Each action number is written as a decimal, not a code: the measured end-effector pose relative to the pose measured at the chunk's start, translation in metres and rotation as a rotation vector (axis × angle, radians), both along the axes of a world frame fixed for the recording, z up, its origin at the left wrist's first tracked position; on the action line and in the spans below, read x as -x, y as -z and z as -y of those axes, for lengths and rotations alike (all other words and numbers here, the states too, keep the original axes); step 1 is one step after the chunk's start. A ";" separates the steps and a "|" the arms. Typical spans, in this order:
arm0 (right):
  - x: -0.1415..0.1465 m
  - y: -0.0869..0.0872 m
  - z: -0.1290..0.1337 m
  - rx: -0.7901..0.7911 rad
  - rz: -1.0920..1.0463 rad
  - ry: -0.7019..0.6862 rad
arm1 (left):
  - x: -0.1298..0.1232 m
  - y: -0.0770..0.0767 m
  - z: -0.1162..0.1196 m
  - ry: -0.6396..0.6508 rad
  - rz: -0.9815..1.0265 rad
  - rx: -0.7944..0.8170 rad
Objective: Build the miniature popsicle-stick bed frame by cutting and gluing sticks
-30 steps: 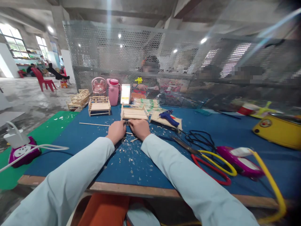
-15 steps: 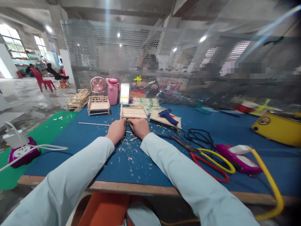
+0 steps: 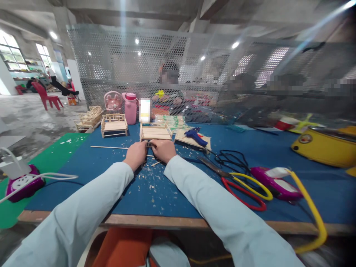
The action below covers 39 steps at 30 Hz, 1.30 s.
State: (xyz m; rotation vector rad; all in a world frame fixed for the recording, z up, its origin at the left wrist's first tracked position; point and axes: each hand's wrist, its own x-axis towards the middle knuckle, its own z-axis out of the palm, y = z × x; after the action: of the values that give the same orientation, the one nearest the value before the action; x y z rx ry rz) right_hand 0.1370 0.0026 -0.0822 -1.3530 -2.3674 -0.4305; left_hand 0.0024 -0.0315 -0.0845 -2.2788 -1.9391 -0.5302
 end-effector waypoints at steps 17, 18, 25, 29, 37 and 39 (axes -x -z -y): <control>-0.019 -0.013 -0.003 -0.119 -0.573 0.065 | 0.002 0.006 -0.004 0.015 -0.025 -0.044; -0.018 -0.013 -0.003 -0.118 -0.566 0.066 | 0.002 0.006 -0.003 0.018 -0.026 -0.047; -0.017 -0.011 -0.002 -0.116 -0.571 0.068 | 0.001 0.004 -0.002 0.020 -0.012 -0.040; -0.017 -0.010 -0.004 -0.131 -0.610 0.041 | 0.003 -0.003 0.002 -0.002 0.028 -0.008; -0.055 -0.053 -0.003 -0.433 -0.860 0.083 | 0.039 -0.020 -0.001 -0.259 0.253 -0.089; -0.079 -0.067 -0.003 -0.466 -0.886 0.233 | 0.046 -0.018 -0.005 -0.269 0.271 -0.086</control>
State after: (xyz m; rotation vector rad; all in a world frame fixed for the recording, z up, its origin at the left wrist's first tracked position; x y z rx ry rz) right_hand 0.2156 0.0055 -0.0154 -1.2358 -1.3045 -0.3185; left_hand -0.0436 -0.0261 -0.0669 -1.9354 -2.2476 -0.9065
